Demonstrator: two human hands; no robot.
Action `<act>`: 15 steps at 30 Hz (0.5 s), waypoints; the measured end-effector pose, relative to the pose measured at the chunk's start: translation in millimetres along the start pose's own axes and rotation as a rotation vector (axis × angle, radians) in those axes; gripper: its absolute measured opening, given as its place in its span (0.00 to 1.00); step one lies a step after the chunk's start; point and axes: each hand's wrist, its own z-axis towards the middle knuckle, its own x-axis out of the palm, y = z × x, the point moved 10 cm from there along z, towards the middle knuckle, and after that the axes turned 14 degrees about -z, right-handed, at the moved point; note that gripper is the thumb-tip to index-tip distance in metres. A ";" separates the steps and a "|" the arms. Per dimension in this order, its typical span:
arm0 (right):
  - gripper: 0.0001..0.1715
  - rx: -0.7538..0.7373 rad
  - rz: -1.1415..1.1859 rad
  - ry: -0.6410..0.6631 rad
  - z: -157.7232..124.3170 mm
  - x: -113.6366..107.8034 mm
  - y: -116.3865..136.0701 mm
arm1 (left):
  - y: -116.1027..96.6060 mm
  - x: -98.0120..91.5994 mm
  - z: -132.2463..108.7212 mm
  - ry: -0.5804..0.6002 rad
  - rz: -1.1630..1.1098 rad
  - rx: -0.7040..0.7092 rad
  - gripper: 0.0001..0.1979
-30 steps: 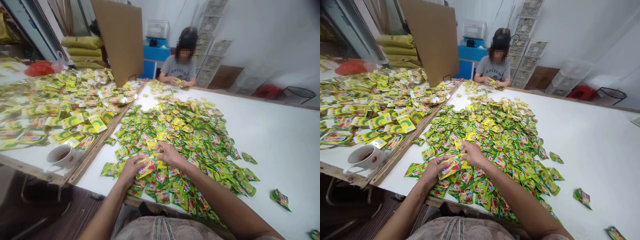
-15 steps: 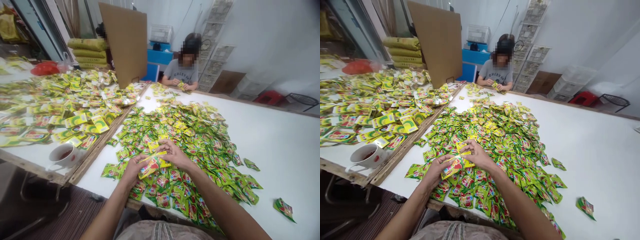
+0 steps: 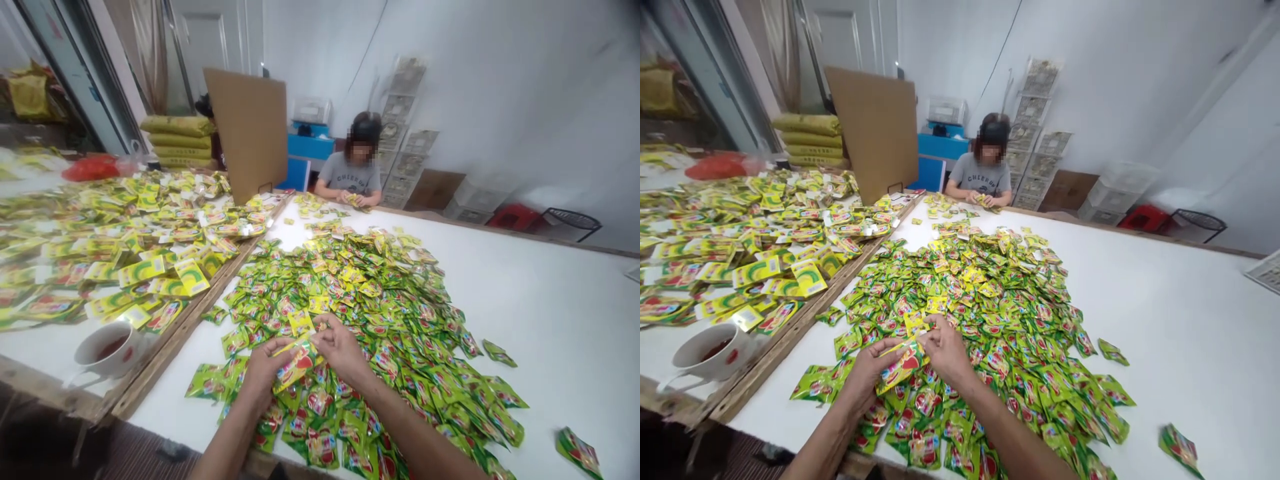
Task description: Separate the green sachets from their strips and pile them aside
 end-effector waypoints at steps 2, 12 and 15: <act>0.23 -0.001 0.023 0.053 -0.7 4.4 2.9 | -2.2 0.6 1.9 -0.006 0.006 0.006 0.21; 0.25 -0.106 0.066 0.022 6.0 14.6 13.3 | -15.8 13.1 10.6 -0.019 0.006 0.050 0.21; 0.23 -0.157 -0.080 -0.145 10.6 -0.6 24.3 | -24.0 13.3 12.9 -0.040 -0.043 0.060 0.23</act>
